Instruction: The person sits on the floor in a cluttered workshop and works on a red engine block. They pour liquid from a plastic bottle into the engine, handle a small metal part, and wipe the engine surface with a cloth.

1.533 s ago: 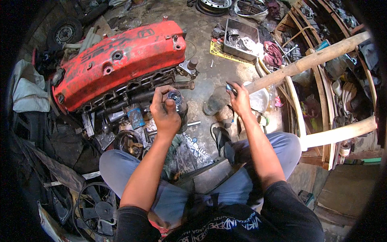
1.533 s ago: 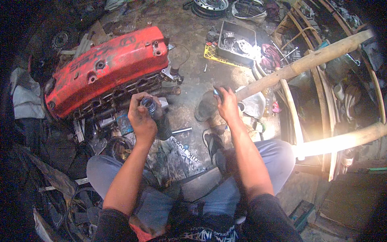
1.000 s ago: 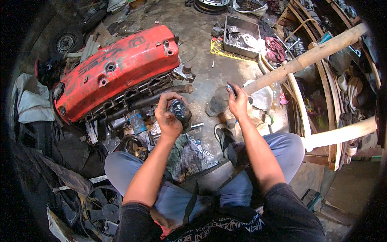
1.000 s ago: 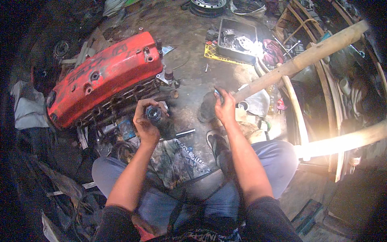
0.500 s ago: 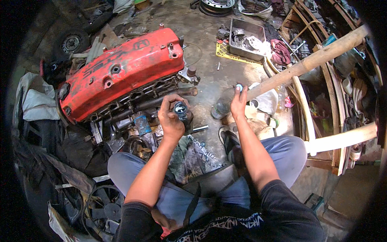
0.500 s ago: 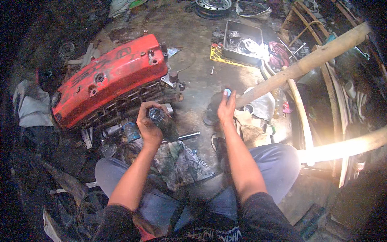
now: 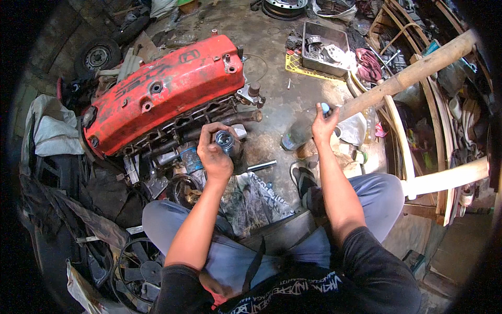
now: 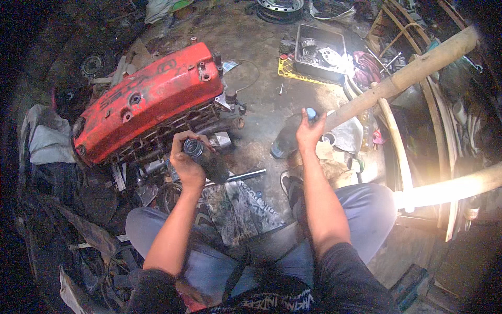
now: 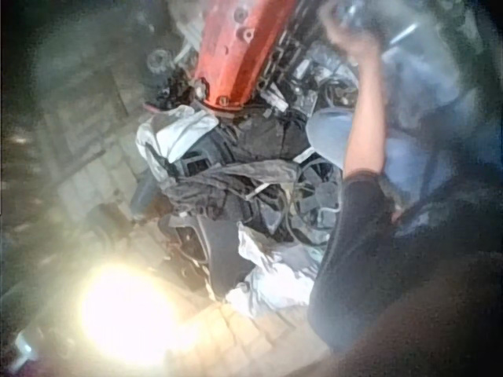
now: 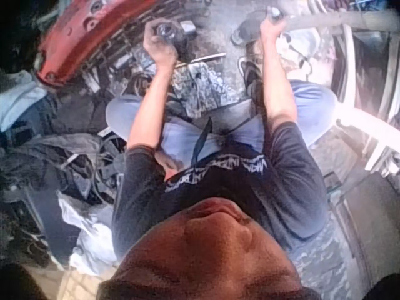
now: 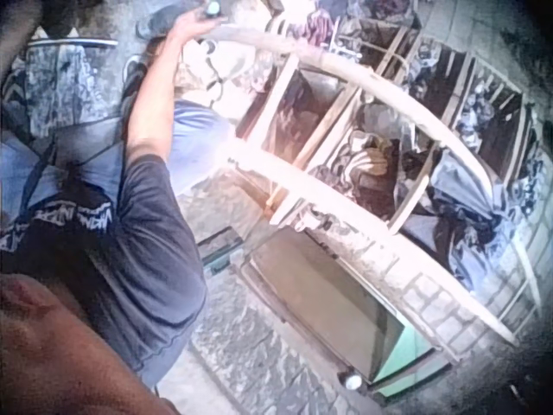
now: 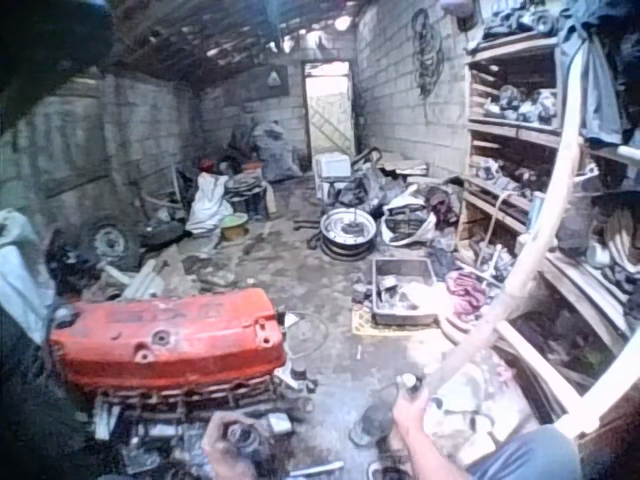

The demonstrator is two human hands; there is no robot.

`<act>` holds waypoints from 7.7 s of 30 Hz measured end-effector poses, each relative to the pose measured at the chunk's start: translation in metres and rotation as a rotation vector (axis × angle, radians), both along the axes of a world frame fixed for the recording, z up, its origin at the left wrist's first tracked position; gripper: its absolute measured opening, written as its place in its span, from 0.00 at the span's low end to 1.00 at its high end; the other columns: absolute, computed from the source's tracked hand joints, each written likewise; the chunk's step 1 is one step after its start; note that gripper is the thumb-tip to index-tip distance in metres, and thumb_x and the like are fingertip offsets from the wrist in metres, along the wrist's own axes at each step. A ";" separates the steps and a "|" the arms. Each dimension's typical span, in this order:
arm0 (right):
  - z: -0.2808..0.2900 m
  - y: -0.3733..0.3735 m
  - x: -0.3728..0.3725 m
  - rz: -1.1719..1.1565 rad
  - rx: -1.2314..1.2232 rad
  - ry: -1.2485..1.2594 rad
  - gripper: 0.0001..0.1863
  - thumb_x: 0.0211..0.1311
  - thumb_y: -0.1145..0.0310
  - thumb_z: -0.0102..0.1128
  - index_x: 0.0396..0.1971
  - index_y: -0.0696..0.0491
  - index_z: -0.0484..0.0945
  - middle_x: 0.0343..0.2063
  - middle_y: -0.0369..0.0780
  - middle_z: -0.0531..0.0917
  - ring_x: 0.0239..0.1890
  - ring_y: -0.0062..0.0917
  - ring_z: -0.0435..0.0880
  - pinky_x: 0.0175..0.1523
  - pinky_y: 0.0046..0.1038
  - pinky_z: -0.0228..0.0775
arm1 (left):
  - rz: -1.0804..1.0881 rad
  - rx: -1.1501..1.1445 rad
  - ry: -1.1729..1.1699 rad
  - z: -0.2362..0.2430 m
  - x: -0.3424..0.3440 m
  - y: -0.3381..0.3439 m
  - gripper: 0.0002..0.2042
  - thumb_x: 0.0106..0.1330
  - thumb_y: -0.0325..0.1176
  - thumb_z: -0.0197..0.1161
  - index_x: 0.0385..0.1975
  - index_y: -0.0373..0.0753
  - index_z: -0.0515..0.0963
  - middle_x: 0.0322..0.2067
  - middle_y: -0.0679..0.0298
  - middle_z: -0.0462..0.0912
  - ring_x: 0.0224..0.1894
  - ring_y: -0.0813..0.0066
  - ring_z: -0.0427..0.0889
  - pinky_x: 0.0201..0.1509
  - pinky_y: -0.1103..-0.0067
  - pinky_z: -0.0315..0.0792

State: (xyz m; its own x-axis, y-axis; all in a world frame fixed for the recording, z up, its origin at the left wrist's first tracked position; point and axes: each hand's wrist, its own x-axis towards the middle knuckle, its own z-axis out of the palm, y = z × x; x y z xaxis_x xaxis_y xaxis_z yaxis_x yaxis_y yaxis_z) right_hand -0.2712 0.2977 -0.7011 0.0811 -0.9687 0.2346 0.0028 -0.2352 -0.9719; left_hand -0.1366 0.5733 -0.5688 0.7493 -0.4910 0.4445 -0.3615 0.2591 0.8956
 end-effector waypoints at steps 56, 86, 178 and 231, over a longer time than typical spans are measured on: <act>-0.026 -0.028 0.023 0.019 -0.162 0.200 0.16 0.74 0.61 0.62 0.45 0.59 0.74 0.38 0.44 0.81 0.43 0.31 0.78 0.54 0.32 0.70 | 0.117 0.088 -0.008 -0.003 0.017 0.028 0.41 0.66 0.77 0.45 0.45 0.34 0.69 0.30 0.56 0.79 0.31 0.72 0.79 0.37 0.76 0.77; -0.039 -0.014 0.010 0.044 -0.433 0.392 0.15 0.68 0.68 0.63 0.45 0.64 0.71 0.40 0.58 0.79 0.45 0.57 0.77 0.52 0.48 0.68 | 0.074 0.057 -0.014 0.006 0.010 0.027 0.40 0.69 0.73 0.44 0.43 0.31 0.71 0.31 0.58 0.80 0.32 0.73 0.81 0.38 0.77 0.75; 0.156 0.239 -0.043 0.907 -0.419 0.204 0.16 0.61 0.74 0.71 0.46 0.59 0.76 0.39 0.51 0.84 0.41 0.48 0.87 0.44 0.41 0.79 | -0.136 0.311 0.005 -0.031 -0.060 0.104 0.37 0.78 0.65 0.32 0.42 0.30 0.73 0.30 0.55 0.78 0.33 0.65 0.80 0.39 0.72 0.72; 0.144 0.241 -0.022 0.926 -0.422 0.657 0.16 0.63 0.57 0.67 0.30 0.56 0.83 0.18 0.53 0.81 0.24 0.54 0.83 0.29 0.48 0.73 | -0.272 0.514 0.085 -0.045 -0.052 0.114 0.35 0.75 0.62 0.40 0.61 0.30 0.57 0.40 0.41 0.82 0.44 0.35 0.84 0.44 0.58 0.75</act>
State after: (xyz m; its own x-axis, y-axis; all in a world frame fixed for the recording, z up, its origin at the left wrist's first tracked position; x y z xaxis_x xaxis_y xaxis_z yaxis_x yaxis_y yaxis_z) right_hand -0.2927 0.5389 -0.5571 0.9254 -0.3379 0.1718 -0.1275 -0.7042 -0.6984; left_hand -0.1890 0.6873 -0.6134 0.5884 -0.8074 0.0425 -0.2646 -0.1426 0.9538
